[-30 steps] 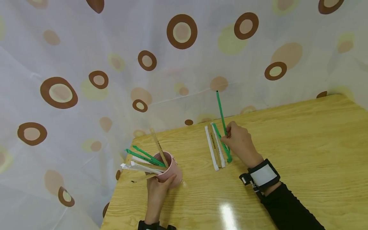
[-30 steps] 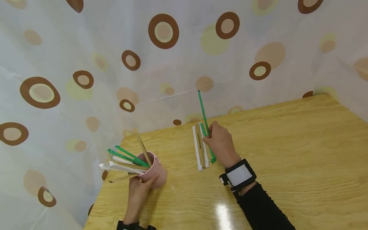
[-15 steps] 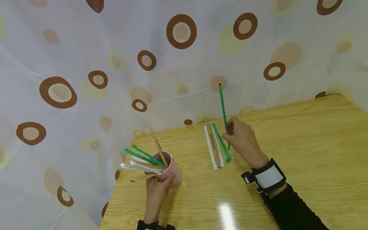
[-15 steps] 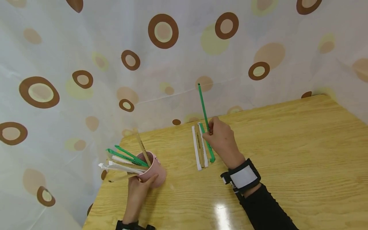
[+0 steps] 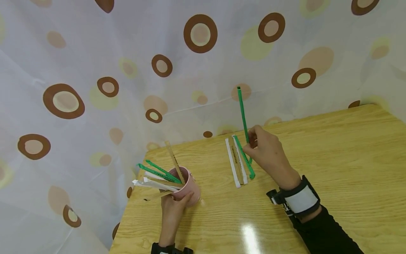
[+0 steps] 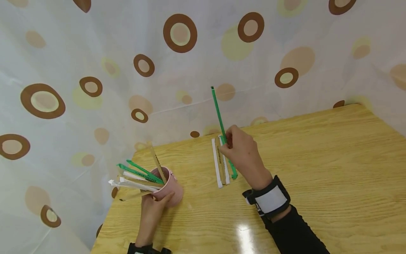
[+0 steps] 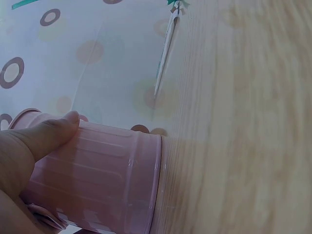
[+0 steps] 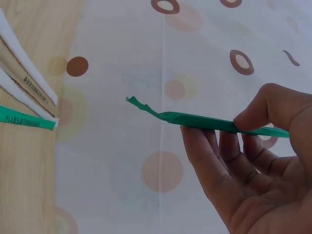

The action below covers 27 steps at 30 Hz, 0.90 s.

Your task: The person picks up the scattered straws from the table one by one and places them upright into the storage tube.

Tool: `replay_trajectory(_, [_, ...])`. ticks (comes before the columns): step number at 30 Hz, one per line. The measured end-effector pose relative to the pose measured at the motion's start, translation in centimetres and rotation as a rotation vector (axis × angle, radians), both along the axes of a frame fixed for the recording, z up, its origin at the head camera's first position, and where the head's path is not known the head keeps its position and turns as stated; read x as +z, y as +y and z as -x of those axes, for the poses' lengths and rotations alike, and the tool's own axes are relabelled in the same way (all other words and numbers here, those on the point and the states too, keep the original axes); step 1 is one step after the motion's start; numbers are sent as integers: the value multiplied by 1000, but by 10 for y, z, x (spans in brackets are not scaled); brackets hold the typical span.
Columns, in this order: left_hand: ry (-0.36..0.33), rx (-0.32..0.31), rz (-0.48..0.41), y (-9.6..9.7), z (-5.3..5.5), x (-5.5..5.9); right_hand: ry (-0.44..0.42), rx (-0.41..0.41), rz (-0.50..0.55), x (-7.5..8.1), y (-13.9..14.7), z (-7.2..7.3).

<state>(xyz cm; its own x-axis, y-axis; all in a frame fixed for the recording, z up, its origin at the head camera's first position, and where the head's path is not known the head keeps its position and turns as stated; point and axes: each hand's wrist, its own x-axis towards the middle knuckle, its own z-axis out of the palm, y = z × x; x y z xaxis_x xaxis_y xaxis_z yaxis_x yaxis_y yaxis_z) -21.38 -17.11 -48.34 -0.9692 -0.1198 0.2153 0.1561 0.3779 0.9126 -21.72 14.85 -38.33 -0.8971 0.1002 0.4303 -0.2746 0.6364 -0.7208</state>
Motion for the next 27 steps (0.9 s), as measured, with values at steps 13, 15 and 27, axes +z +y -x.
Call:
replay_trajectory(13, [28,-24,-2,-2,1,0,11,30,6,22,-11,-19])
replay_trajectory(15, [18,-32,-15,-2,1,-1,12,28,3,25,-12,-21])
replay_trajectory(27, [4,8,-2,0,0,0,61,41,5,37,-19,-35])
